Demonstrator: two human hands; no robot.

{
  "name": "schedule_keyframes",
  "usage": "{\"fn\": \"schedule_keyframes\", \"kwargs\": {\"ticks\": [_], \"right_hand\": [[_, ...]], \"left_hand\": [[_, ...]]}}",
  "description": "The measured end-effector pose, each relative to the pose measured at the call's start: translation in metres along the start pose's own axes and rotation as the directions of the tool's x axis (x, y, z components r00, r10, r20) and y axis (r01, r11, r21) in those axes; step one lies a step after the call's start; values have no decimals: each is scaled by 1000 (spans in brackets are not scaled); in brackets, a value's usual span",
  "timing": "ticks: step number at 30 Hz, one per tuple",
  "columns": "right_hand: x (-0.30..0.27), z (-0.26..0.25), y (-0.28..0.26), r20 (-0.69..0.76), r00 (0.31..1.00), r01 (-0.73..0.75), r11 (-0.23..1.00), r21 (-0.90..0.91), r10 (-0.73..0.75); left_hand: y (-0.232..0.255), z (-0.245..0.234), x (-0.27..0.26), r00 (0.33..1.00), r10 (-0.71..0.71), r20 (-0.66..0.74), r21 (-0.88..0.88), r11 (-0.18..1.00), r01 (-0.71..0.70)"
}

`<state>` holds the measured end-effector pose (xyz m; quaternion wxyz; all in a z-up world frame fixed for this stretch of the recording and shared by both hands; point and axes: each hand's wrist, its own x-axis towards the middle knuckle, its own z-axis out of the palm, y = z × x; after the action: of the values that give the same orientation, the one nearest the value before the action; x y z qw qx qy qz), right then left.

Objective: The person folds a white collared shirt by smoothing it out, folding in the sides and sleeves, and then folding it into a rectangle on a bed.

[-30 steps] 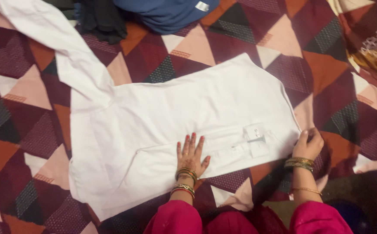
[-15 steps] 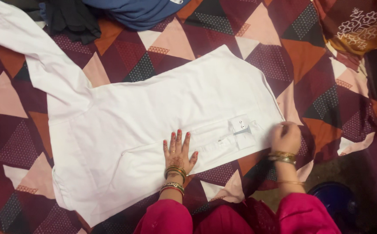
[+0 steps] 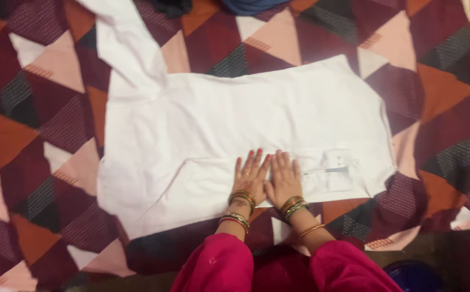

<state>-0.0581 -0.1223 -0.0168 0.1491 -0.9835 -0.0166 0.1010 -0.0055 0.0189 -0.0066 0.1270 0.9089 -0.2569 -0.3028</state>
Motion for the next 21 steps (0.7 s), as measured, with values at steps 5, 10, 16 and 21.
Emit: {"fn": "schedule_keyframes", "kwargs": {"ticks": [5,10,16,21], "right_hand": [[-1,15,-1,-29,999,-19,996,-86,17],[-1,19,-2,-63,997,-45,998,-54,42],[0,21,-31,-196,963,-171,981,89,185],[43,41,-119,-233,967,-63,986,155,99]], "left_hand": [[-21,4,-17,997,52,-57,47,998,-49],[-92,-13,-69,942,-335,16,-96,937,335],[-184,-2,-143,863,-462,-203,-69,886,458],[-203,-18,-161,829,-464,-312,-85,883,462]]}}
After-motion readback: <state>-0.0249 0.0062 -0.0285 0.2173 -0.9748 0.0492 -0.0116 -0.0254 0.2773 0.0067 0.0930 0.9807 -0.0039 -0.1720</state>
